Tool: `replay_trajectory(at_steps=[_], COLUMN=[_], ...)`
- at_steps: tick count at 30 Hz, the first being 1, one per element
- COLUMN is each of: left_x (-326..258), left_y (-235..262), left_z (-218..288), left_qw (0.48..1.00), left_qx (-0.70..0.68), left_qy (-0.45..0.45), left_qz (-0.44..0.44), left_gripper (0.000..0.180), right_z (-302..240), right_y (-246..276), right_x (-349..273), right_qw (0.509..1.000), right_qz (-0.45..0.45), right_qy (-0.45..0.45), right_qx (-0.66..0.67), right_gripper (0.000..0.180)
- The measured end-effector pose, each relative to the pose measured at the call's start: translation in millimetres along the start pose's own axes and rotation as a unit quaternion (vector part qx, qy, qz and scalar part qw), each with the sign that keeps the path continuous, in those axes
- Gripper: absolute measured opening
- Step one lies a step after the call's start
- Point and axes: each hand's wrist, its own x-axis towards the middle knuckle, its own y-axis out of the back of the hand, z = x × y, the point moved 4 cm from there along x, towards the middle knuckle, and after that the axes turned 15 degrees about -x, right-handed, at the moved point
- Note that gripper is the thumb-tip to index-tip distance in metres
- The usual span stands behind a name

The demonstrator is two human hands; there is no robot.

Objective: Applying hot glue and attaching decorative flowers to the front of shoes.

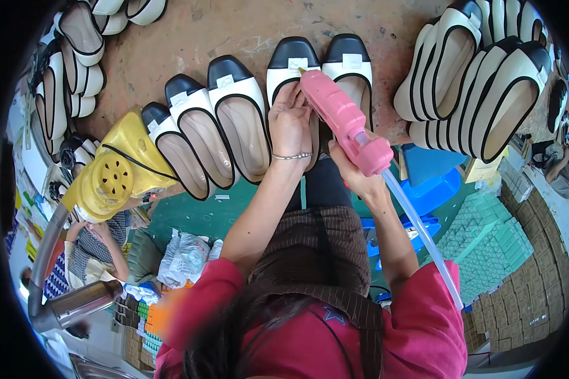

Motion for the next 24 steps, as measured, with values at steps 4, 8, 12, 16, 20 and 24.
replay_trajectory(at_steps=[4,8,12,16,20,24], left_x=[0.4,1.4,1.0,0.3,-16.8,-30.9], left_y=[3.3,7.3,12.9,17.0,15.3,-1.6], left_z=[-0.7,-1.6,-4.9,1.4,-0.7,-26.4], left_qw=[1.0,1.0,0.999,0.999,0.992,0.993], left_qx=[-0.001,-0.009,-0.038,-0.034,0.088,0.104], left_qy=[0.01,0.014,0.024,0.019,-0.069,-0.028], left_qz=[0.003,-0.018,-0.017,-0.034,0.049,-0.053], left_gripper=[0.046,0.051,0.054,0.051,0.038,0.032], right_z=[5.4,-1.5,-3.3,-21.4,0.0,21.6], right_y=[3.1,4.7,13.7,41.3,61.6,55.6], right_x=[-2.1,-1.4,-8.6,-17.5,-15.1,-10.7], right_qw=[1.0,1.0,0.996,0.989,0.992,0.991], right_qz=[-0.005,0.0,-0.034,-0.016,0.031,0.049], right_qy=[-0.009,0.019,-0.08,-0.091,-0.091,-0.105], right_qx=[-0.011,-0.019,0.025,0.116,0.077,0.071], right_gripper=[0.009,0.008,0.01,0.009,0.005,0.006])
